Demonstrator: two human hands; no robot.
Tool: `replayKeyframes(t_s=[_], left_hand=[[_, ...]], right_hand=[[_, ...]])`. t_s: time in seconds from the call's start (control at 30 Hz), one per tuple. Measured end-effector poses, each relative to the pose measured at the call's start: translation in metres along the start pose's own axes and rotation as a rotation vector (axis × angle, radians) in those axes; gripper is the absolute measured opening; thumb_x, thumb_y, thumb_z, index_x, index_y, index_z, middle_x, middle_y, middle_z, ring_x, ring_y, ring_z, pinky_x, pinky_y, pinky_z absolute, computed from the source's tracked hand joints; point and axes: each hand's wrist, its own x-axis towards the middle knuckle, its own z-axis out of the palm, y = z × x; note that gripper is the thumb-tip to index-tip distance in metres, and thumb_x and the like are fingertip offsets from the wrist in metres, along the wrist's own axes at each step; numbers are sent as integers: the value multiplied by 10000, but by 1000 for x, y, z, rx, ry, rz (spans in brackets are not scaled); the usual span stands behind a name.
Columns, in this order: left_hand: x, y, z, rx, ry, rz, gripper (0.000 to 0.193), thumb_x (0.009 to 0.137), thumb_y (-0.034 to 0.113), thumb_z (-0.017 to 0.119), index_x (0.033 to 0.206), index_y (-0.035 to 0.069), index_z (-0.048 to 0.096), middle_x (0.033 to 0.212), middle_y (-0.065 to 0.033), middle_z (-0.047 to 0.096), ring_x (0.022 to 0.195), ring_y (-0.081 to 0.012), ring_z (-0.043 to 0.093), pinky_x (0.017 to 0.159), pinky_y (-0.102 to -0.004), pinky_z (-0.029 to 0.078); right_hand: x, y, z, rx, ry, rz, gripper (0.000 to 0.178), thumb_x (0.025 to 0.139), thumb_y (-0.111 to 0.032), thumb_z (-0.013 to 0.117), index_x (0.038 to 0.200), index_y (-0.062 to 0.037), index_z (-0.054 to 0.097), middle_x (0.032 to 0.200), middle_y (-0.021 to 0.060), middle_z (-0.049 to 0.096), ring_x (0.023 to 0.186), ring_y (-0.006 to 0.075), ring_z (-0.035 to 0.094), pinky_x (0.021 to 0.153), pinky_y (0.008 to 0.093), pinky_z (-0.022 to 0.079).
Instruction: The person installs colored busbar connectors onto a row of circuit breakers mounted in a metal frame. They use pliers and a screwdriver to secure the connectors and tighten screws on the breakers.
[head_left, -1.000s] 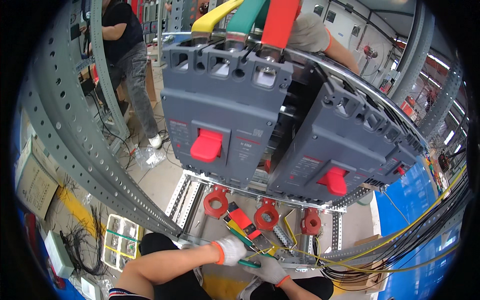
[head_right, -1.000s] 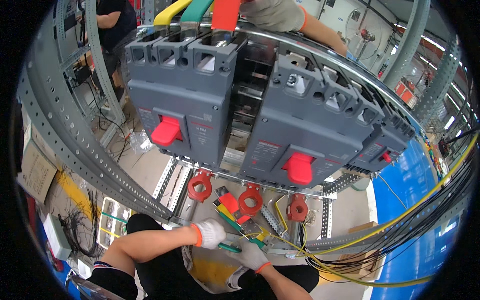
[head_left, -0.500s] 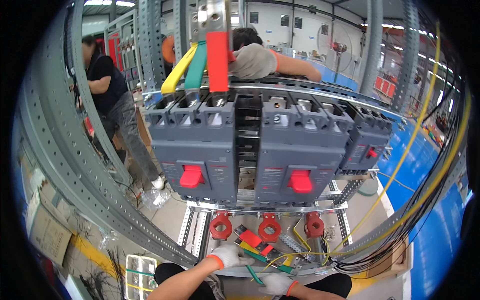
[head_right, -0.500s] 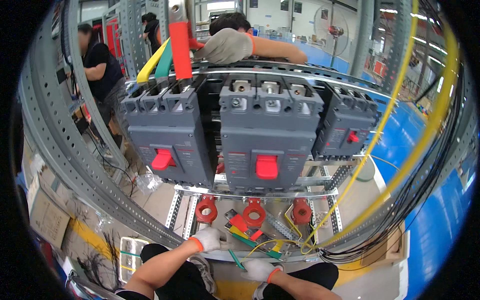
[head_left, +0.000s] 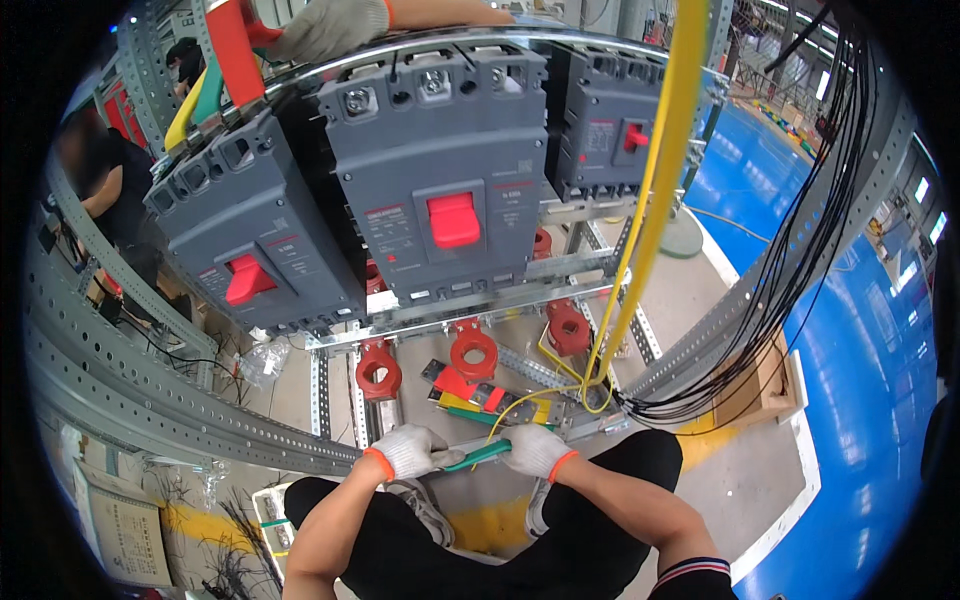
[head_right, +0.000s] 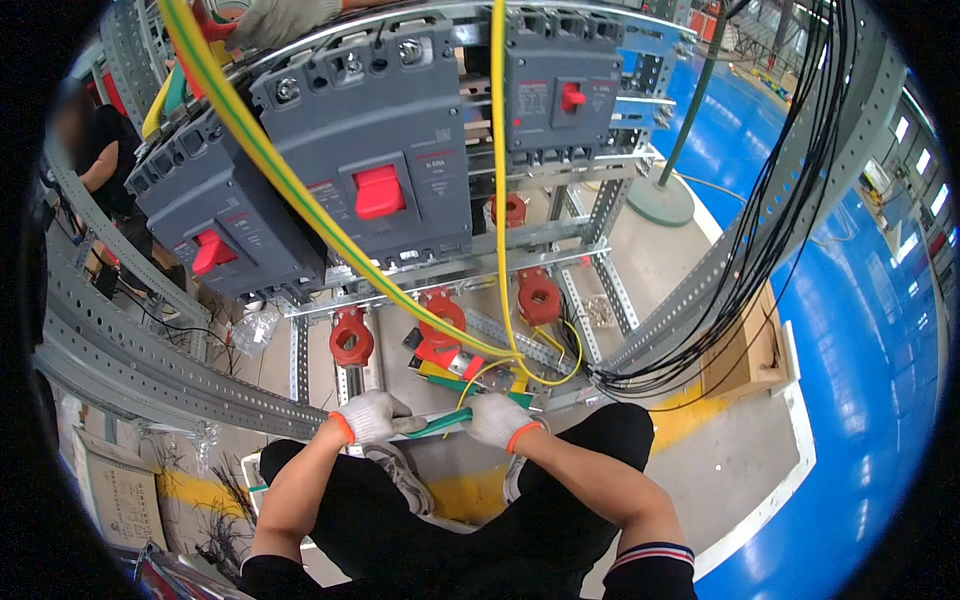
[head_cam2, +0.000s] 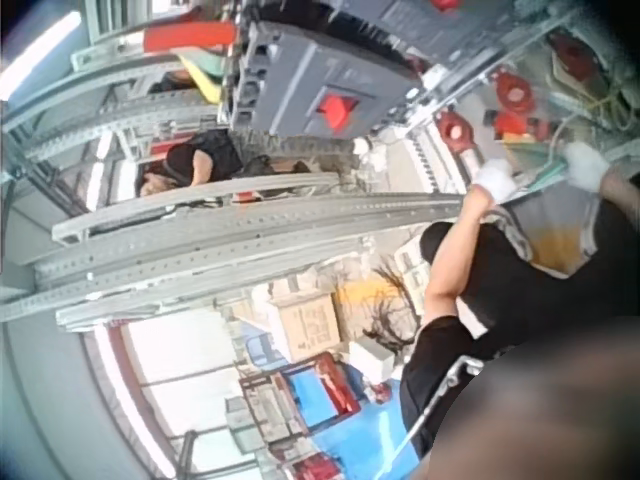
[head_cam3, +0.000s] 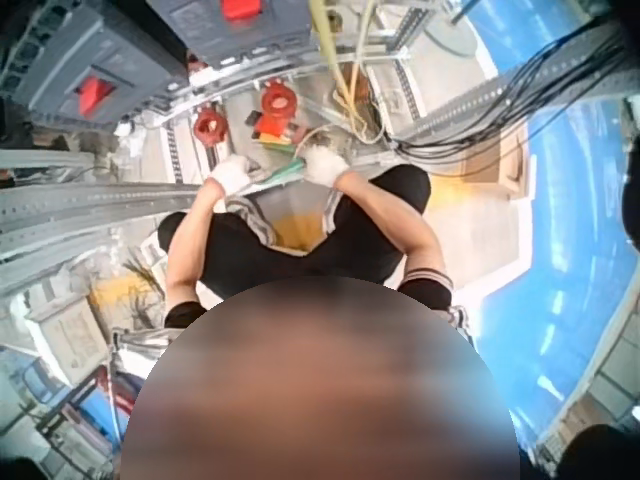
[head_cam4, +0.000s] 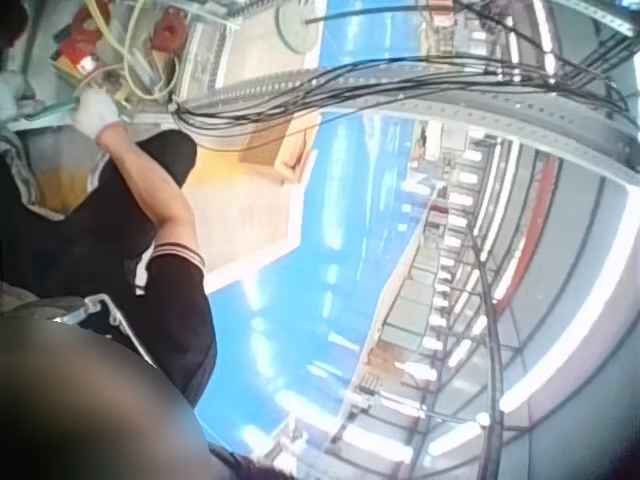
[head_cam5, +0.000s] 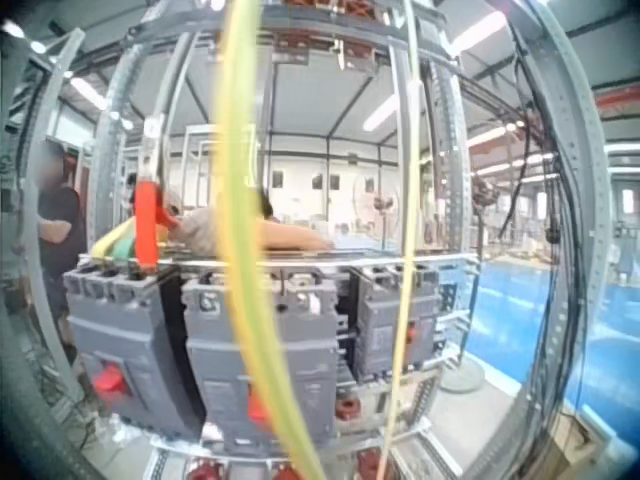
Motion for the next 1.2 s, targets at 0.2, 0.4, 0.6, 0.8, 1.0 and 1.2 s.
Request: replayKeyframes(t_s=[0.2, 0.4, 0.6, 0.8, 1.0, 1.2], left_hand=[[-10, 3, -6, -248, -60, -72, 522, 989, 500, 625, 986, 0, 775, 771, -149, 721, 705, -192, 687, 692, -364, 544], [-5, -26, 18, -704, 215, -134, 470, 1015, 436, 617, 1106, -7, 746, 840, -63, 732, 735, -153, 687, 694, -296, 554], [-5, -27, 4, -507, 389, -291, 468, 1008, 447, 597, 1123, 10, 718, 873, -111, 738, 804, -210, 703, 758, -346, 539], [17, -38, 13, -362, 570, -203, 462, 1005, 446, 579, 1152, 25, 703, 888, -158, 734, 831, -278, 719, 788, -374, 549], [9, -18, 8, -580, 957, -132, 358, 1035, 319, 560, 1178, 17, 689, 937, -166, 742, 849, -262, 735, 765, -362, 566], [9, -43, -4, -1280, 1033, -45, 409, 1054, 363, 534, 1191, -5, 647, 943, -105, 713, 753, -208, 682, 690, -343, 578]], right_hand=[[-9, -4, 4, 68, -59, 41, 380, 898, -351, 603, 889, 9, 725, 899, 288, 703, 861, 448, 696, 807, 515, 561], [-22, -4, 11, 228, 123, -87, 330, 883, -360, 723, 994, -49, 742, 892, 248, 708, 834, 434, 689, 755, 502, 555], [-27, -18, 0, 34, 353, -274, 271, 848, -336, 733, 937, -81, 716, 816, 170, 704, 744, 374, 696, 664, 476, 551], [-20, -15, -9, -15, 370, -178, 218, 842, -303, 699, 934, -106, 714, 839, 168, 709, 755, 369, 702, 669, 482, 561], [-22, -14, -10, 64, 357, -82, 260, 831, -338, 730, 920, -96, 691, 810, 159, 704, 775, 370, 702, 690, 492, 550], [-21, -13, -10, 107, 367, -53, 257, 846, -332, 710, 970, -108, 713, 822, 175, 710, 765, 399, 695, 685, 503, 558]])
